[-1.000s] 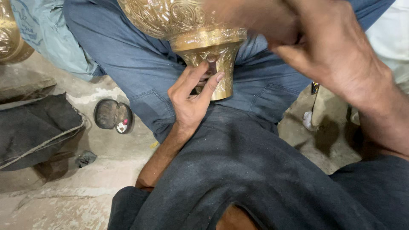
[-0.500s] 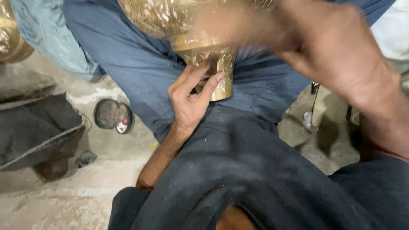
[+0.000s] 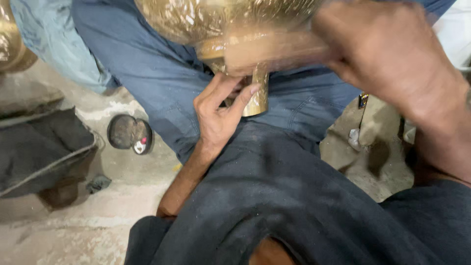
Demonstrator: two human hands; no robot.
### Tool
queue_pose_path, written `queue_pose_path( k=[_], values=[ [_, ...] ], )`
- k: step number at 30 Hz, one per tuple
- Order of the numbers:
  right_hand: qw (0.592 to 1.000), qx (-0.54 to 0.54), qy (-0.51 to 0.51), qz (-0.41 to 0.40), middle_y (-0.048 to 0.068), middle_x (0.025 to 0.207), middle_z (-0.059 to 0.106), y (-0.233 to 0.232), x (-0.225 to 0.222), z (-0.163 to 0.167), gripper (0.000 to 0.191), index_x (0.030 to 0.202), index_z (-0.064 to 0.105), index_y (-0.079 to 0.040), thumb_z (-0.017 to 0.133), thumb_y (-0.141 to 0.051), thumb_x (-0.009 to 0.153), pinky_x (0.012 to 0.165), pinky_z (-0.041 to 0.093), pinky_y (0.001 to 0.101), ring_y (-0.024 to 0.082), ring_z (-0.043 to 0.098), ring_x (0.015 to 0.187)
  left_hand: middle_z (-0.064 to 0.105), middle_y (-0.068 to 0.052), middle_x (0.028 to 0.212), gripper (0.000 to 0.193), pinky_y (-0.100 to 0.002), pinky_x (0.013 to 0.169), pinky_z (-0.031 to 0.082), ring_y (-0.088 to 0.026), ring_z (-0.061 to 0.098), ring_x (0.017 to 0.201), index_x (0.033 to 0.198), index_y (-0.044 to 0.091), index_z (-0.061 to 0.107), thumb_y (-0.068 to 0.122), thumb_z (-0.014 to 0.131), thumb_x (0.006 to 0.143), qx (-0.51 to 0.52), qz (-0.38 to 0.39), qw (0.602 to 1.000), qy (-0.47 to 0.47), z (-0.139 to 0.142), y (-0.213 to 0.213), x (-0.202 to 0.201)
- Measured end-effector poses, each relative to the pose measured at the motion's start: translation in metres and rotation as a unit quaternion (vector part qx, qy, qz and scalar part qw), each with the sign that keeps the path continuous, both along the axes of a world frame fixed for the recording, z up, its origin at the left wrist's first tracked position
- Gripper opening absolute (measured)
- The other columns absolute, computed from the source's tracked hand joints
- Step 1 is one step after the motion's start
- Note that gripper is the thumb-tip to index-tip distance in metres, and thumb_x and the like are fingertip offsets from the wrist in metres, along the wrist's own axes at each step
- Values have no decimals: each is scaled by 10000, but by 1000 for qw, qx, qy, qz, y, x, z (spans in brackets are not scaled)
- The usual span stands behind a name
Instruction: The person sits cross-legged on the floor holding a large engraved brass vessel on their lap. They hold a small punch against the vessel's flared base and repeatedly strike it with a wooden mallet, repositioning the punch to work the decorative pattern around the brass surface.
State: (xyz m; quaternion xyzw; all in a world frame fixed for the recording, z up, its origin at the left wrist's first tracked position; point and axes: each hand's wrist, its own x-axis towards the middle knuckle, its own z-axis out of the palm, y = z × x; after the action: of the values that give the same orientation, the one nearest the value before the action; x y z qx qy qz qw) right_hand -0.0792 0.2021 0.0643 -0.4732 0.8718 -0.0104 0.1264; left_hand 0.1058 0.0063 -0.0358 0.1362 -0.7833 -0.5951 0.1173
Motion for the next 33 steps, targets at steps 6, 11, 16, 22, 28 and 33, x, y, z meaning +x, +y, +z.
queue_pose_path(
  k=[6,11,16,22,28,33],
  values=[
    [998,-42,-44,-6,165,982,656,3,-2,-2,500,1218,603,0,857,-182,827,810,515,448,339,660,904,719,-116,1036,317,-280,797,598,-173,752,914,1202,-31,704,67,847,937,-12,0,1000,-4,-2,1,-1],
    [999,-45,5,-7,100,940,635,5,0,-7,417,1136,597,-52,846,-208,839,745,544,417,258,654,835,719,-118,1016,290,-285,775,574,-173,732,871,1173,-12,713,69,852,931,-35,-16,999,-11,2,-2,-3],
    [991,26,106,73,17,900,667,8,2,-14,319,1089,624,-85,808,-226,871,670,544,351,180,677,810,717,-112,1025,236,-292,812,572,-182,735,910,1140,-10,717,56,838,948,-39,-31,999,2,4,-3,-4],
    [994,39,80,67,30,813,650,17,1,-21,337,1030,609,-85,827,-311,908,640,549,328,187,679,747,715,-104,1022,237,-269,789,566,-178,736,870,1143,15,713,66,854,960,-48,-38,998,-3,5,-4,-3],
    [996,-35,58,58,48,901,651,26,2,-28,340,1205,621,-79,825,-184,954,762,575,330,193,682,799,713,-104,1015,354,-285,804,594,-186,753,910,1253,-5,696,95,827,940,12,-28,999,-32,5,-5,-5],
    [989,-131,-68,-15,108,965,657,29,5,-31,374,1262,582,2,794,-154,996,768,585,348,239,701,826,717,-127,1037,314,-297,807,582,-206,749,918,1226,-8,704,92,830,955,-20,-42,999,-17,9,-8,-7]
  ],
)
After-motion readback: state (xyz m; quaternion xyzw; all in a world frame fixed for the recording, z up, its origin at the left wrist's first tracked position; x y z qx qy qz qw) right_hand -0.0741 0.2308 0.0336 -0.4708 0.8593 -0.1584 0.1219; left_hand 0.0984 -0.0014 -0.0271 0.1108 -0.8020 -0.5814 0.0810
